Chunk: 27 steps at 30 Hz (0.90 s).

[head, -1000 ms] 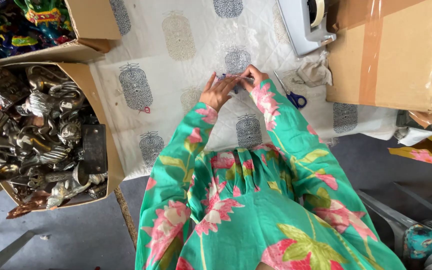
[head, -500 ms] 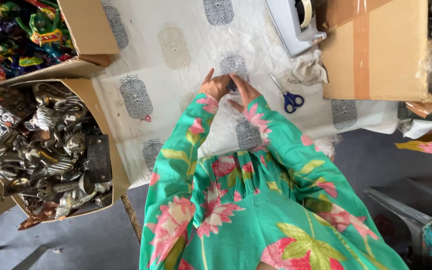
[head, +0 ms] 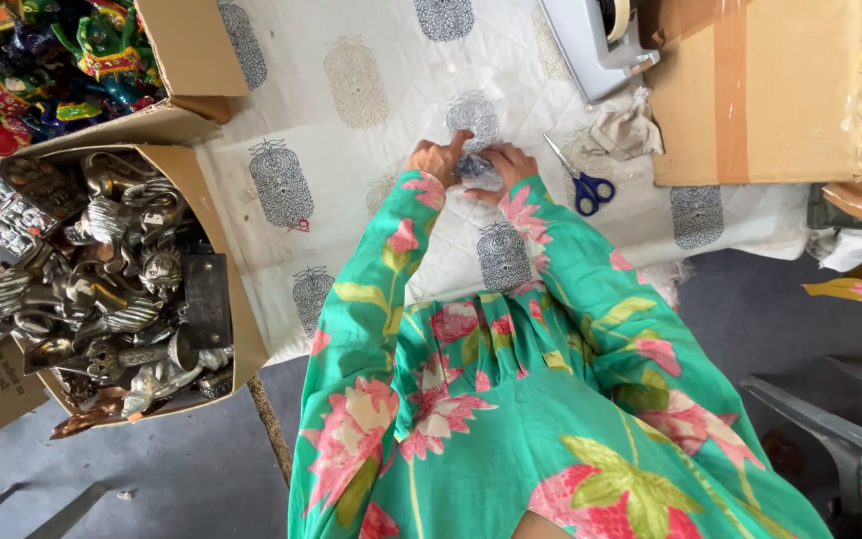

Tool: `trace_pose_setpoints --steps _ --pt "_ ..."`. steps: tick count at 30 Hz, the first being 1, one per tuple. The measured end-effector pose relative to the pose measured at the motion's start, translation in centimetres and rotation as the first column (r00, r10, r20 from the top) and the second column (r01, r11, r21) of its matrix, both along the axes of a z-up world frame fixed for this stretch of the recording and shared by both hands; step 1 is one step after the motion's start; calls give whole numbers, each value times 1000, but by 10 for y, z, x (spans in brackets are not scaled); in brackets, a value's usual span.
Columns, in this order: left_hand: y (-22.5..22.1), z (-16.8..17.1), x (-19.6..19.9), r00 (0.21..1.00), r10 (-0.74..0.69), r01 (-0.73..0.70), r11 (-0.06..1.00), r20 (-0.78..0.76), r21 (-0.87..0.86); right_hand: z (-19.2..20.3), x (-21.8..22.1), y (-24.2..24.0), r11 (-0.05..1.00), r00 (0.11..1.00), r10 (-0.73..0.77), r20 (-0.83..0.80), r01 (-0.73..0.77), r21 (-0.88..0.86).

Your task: The person wraps small toy figurines in bubble wrap, tears pieces of tape from a tape dispenser to secure the wrapping, and places the wrapped toys into a cardboard box. They handle the toys one at a time, smoothing the wrap around each figure before taping it closed.

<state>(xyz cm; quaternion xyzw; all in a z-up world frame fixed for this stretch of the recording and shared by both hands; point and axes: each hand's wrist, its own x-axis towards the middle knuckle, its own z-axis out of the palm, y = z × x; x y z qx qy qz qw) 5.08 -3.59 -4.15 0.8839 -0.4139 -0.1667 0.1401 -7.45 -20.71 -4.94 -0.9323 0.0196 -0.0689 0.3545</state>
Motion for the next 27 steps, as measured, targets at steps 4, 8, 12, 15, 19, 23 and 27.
trace_pose_setpoints --steps 4,8,12,15,19,23,27 --pt "10 -1 -2 992 56 -56 998 -110 6 -8 2 -9 1000 1000 -1 6 1 11" --pt "29 -13 -2 903 82 -172 969 -422 -180 -24 -1 -19 998 996 53 -74 -50 39" --pt "39 -17 -4 800 133 -323 917 -585 -233 -31 5 -27 995 978 93 -188 -82 64" --pt "45 -32 -10 766 125 -387 873 -631 -297 -26 8 -25 993 965 93 -245 -74 88" --pt "53 -32 -14 750 165 -419 868 -640 -267 -42 12 -30 984 961 143 -235 -112 139" --pt "50 -40 -17 733 279 -468 869 -621 -162 -12 21 -26 986 934 117 -338 -69 151" --pt "53 -28 -16 686 343 -489 871 -641 -57 -26 23 -22 993 908 35 -418 15 117"
